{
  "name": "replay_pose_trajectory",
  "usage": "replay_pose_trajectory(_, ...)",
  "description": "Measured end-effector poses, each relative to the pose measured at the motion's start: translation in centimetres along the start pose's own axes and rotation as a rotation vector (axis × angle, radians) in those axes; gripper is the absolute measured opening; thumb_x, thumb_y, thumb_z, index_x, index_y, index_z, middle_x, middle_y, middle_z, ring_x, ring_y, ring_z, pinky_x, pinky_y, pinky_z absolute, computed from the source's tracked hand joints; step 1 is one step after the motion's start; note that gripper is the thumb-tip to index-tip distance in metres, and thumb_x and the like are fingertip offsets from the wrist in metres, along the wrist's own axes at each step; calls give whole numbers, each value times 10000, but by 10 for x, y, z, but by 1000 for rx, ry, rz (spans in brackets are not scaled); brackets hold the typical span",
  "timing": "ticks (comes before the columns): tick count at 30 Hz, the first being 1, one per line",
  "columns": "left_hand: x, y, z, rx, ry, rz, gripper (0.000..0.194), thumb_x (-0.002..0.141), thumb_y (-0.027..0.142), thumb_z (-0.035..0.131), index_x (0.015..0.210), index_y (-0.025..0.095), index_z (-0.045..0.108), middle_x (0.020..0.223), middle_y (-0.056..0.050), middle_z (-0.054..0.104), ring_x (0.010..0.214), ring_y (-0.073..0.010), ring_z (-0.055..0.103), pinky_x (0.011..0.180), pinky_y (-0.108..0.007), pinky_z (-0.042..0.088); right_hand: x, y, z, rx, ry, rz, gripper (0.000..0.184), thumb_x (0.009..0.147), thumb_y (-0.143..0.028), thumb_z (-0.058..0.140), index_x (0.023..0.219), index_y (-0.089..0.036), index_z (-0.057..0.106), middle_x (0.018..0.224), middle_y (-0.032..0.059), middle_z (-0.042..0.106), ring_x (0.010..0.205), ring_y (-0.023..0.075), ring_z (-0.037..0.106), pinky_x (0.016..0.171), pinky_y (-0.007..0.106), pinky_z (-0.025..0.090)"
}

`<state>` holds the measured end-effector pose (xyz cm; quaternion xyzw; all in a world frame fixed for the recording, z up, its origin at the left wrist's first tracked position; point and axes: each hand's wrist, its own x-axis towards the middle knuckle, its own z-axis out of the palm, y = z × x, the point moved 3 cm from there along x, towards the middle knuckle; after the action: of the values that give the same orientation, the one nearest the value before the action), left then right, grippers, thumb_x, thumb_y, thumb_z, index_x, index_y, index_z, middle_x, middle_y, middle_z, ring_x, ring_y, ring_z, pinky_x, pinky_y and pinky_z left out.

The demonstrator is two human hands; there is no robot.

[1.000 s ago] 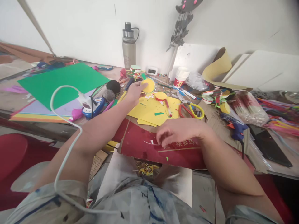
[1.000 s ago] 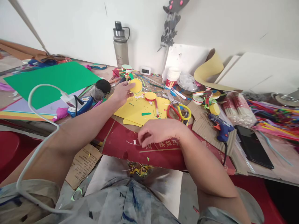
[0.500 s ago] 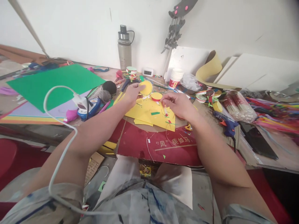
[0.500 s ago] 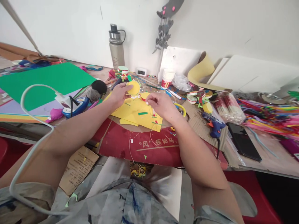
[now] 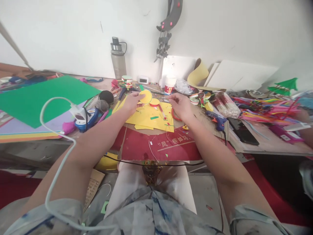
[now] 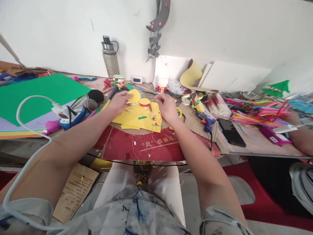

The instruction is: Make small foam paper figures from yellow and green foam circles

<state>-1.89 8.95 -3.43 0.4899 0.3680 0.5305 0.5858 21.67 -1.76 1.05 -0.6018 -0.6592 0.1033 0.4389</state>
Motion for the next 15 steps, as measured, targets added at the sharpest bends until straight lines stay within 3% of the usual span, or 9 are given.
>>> replay_pose_trajectory(5, 3, -4, 0, 1, 7, -22, 394, 661, 364, 1010, 873, 192, 727, 912, -54, 781, 820, -158, 718, 645, -233, 558, -13, 6, -28, -243, 62, -36, 267, 1055, -348, 497, 991, -212, 718, 1040, 109, 738, 1004, 260, 648, 957, 382, 497)
replay_pose_trajectory(8, 4, -6, 2, -4, -11, -12, 337, 712, 334, 987, 871, 176, 735, 910, -62, 782, 825, -154, 717, 647, -229, 560, -22, 25, -59, -473, 129, -15, 310, 1064, -305, 487, 1119, -152, 752, 1164, 200, 724, 1164, 312, 623, 1044, 432, 455)
replay_pose_trajectory(10, 4, -7, 4, 0, -39, 4, 318, 729, 325, 980, 865, 164, 742, 908, -64, 780, 823, -149, 712, 649, -228, 561, -31, 46, -83, -669, 193, 114, 369, 1038, -315, 578, 1287, -92, 734, 1329, 287, 673, 1296, 369, 553, 1063, 484, 410)
replay_pose_trajectory(13, 2, -5, 7, 12, -70, 41, 315, 736, 335, 977, 880, 160, 758, 906, -59, 781, 796, -137, 697, 628, -216, 545, -51, 83, -117, -903, 249, 421, 621, 1012, -389, 698, 1458, 38, 639, 1503, 443, 532, 1408, 480, 454, 1039, 558, 346)
replay_pose_trajectory(15, 1, -2, 9, 19, -74, 69, 314, 739, 345, 970, 883, 159, 762, 900, -52, 781, 766, -123, 680, 613, -205, 533, -64, 105, -130, -989, 159, 534, 744, 1016, -371, 713, 1507, 161, 544, 1455, 534, 515, 1416, 495, 473, 1021, 563, 340)
